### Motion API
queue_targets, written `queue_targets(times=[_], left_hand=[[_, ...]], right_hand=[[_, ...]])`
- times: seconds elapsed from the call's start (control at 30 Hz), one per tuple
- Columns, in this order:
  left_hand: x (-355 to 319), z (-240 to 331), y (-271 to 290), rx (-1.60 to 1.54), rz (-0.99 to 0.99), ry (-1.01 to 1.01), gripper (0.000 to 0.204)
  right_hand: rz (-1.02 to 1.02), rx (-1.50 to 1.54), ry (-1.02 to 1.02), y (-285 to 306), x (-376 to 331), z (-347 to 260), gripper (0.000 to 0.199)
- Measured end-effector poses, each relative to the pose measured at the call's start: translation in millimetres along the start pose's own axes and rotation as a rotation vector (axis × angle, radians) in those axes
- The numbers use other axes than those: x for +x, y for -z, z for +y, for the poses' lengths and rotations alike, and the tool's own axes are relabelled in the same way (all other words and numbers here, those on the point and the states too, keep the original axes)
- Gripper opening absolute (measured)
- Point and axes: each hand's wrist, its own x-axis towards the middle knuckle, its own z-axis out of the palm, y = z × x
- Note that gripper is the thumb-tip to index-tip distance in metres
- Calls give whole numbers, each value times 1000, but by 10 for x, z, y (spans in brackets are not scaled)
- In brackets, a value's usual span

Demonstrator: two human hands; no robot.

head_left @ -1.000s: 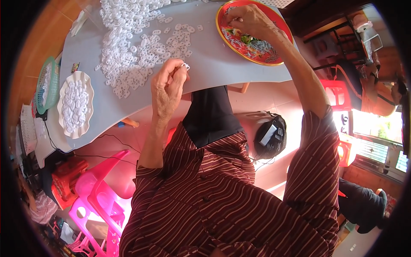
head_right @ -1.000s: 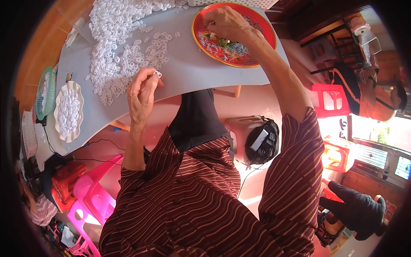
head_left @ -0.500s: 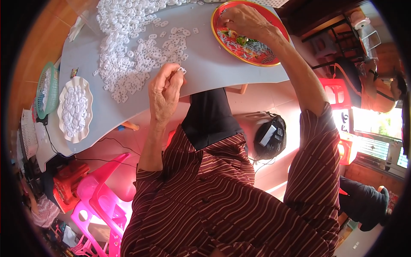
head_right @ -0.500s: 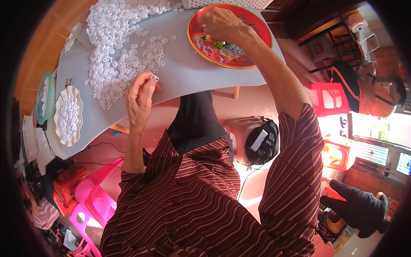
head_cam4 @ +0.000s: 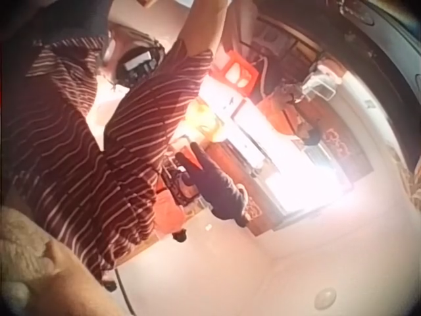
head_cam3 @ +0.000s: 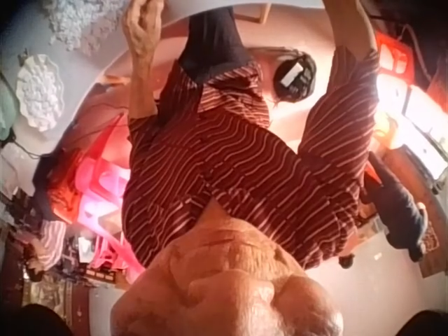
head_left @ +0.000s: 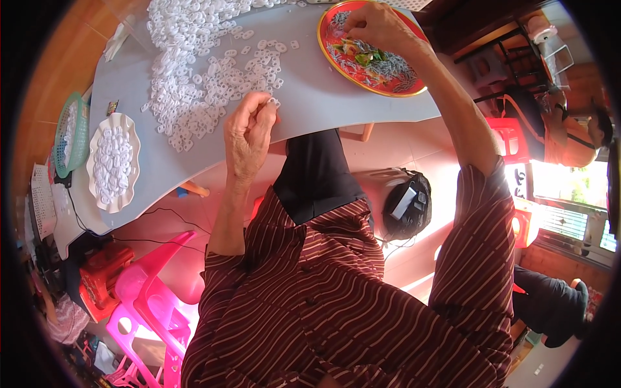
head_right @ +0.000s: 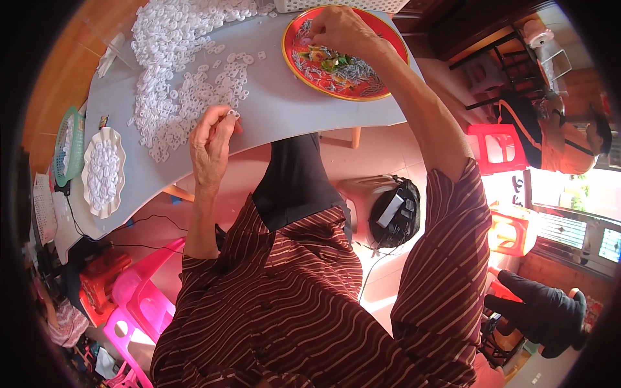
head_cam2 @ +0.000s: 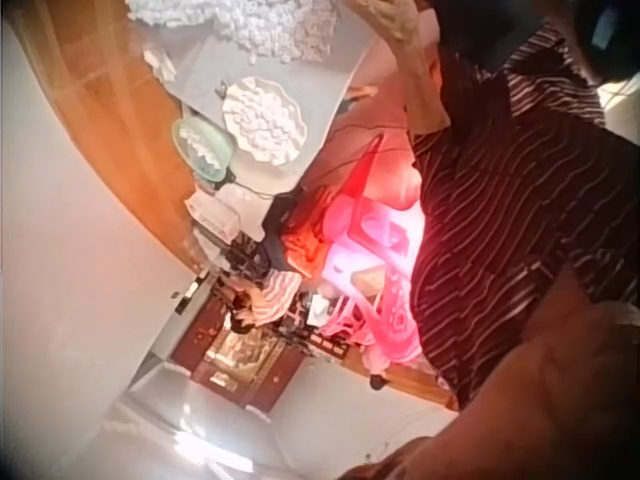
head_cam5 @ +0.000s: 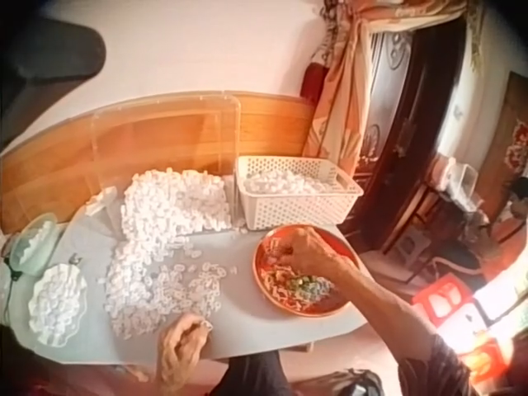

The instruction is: Assembling small white plastic components by hand at a table.

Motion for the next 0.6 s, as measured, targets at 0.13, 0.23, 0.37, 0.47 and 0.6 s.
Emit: queue_targets(times=[0.13,0.23,0.37,0.47,0.6], left_hand=[[8,10,2,7,-5,-24,7],[7,14,4,-3,-1,0,7],[5,19,3,-53,15,77,8],[8,27,24,-169,11,138,9],[33,31,46,-246,-29,159,12]], right_hand=[[-159,-157,-498,0,18,47,17],[-124,-156,-579,21,81,-125,12],[-74,663,-809,-102,151,-616,16],[18,739,-764,-367,94,-1048,17],[-13,781,-845,-686,-29,-1274,23]])
